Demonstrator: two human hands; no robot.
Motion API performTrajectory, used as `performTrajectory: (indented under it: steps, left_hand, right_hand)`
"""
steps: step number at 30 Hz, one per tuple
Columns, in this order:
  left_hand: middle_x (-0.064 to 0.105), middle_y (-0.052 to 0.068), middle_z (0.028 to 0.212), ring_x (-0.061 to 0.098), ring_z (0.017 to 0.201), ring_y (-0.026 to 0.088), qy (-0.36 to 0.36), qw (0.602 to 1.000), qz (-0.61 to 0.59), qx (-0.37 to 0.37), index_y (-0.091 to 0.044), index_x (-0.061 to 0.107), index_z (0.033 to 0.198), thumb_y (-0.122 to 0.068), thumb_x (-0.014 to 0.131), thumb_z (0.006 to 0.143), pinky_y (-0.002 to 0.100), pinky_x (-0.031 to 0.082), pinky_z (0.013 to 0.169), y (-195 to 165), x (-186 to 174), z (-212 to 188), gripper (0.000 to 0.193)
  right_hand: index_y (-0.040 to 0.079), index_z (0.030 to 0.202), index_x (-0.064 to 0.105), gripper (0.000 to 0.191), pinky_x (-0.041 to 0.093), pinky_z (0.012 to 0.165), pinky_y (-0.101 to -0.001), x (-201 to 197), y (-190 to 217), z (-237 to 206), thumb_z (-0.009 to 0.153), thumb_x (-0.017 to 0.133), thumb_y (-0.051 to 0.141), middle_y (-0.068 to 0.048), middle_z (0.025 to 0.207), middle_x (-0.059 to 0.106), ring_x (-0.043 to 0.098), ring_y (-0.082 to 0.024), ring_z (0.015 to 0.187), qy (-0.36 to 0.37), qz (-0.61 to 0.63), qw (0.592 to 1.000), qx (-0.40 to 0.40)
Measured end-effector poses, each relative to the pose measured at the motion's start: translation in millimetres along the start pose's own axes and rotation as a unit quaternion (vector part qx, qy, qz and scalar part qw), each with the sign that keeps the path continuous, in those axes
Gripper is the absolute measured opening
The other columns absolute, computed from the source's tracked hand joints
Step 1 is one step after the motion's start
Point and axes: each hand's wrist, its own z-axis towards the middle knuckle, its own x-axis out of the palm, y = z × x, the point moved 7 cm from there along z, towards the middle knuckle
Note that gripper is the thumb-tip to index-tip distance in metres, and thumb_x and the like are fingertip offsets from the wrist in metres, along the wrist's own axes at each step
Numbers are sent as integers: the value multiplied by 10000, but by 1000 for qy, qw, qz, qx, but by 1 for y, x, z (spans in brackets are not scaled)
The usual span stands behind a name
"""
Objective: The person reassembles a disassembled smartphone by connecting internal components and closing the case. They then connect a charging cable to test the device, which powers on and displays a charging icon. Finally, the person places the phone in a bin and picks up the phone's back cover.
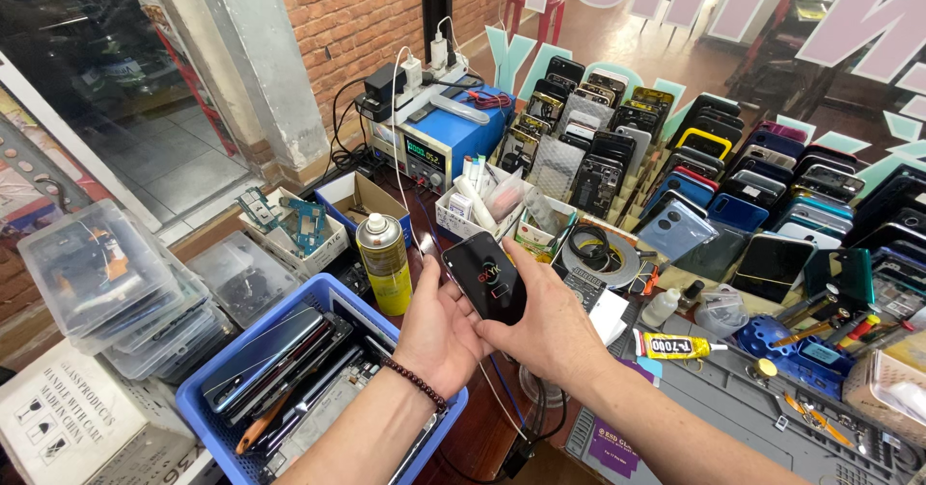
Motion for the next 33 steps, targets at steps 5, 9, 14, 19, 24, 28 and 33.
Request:
performTrajectory:
  steps: [5,9,14,19,24,28,33]
  left_hand:
    - [674,88,1194,653,1088,231,2,1000,5,0,-78,596,1298,-691,270,982,462,541,918,-3,4,-5,763]
    - [671,86,1195,654,1088,235,3,1000,7,-1,-85,588,1304,-674,283,984,476,540,918,-2,6,-9,737]
    - [673,84,1192,661,1078,249,7,1000,18,7,-127,590,1302,-491,417,1001,500,545,922,-2,10,-15,504]
    - [672,78,1168,649,1005,243,-1,1000,28,4,-141,602,1287,-450,484,994,470,524,875,2,6,-13,441]
    - [692,59,1135,647,960,211,-9,1000,24,-13,-132,626,1190,-424,498,981,440,502,852,7,-5,-6,382]
    - [695,46,1083,645,948,194,16,1000,7,-16,-106,623,1125,-232,562,961,427,484,830,8,-12,-1,216]
    - [713,45,1037,639,920,193,8,1000,9,-18,-92,638,1114,-191,552,936,416,486,801,10,-17,3,221]
  right_hand:
    - [129,1544,365,1048,506,1015,-404,-3,4,-3,637,855,313,-202,1319,603,637,-345,1194,2,3,1000,6]
    - [133,1576,363,1078,510,1009,-406,-3,3,-4,633,856,305,-212,1310,612,643,-351,1184,6,-3,1000,10]
    - [92,1522,369,1035,523,983,-399,-8,3,-5,616,842,257,-223,1246,669,668,-351,1159,-9,20,1000,-17]
    - [140,1550,346,1037,564,938,-362,-6,-8,-5,629,810,247,-181,1147,736,746,-307,1058,34,33,998,31]
    - [132,1556,324,1049,582,895,-342,-8,-9,-2,645,834,231,-140,1186,721,758,-247,1035,45,87,995,12]
    - [111,1571,291,1043,610,848,-320,-7,-9,1,674,815,205,-133,1152,755,770,-194,1008,97,172,980,18]
    - [107,1568,297,1025,599,831,-303,-10,-11,2,692,822,190,-128,1132,752,758,-174,985,105,150,983,28]
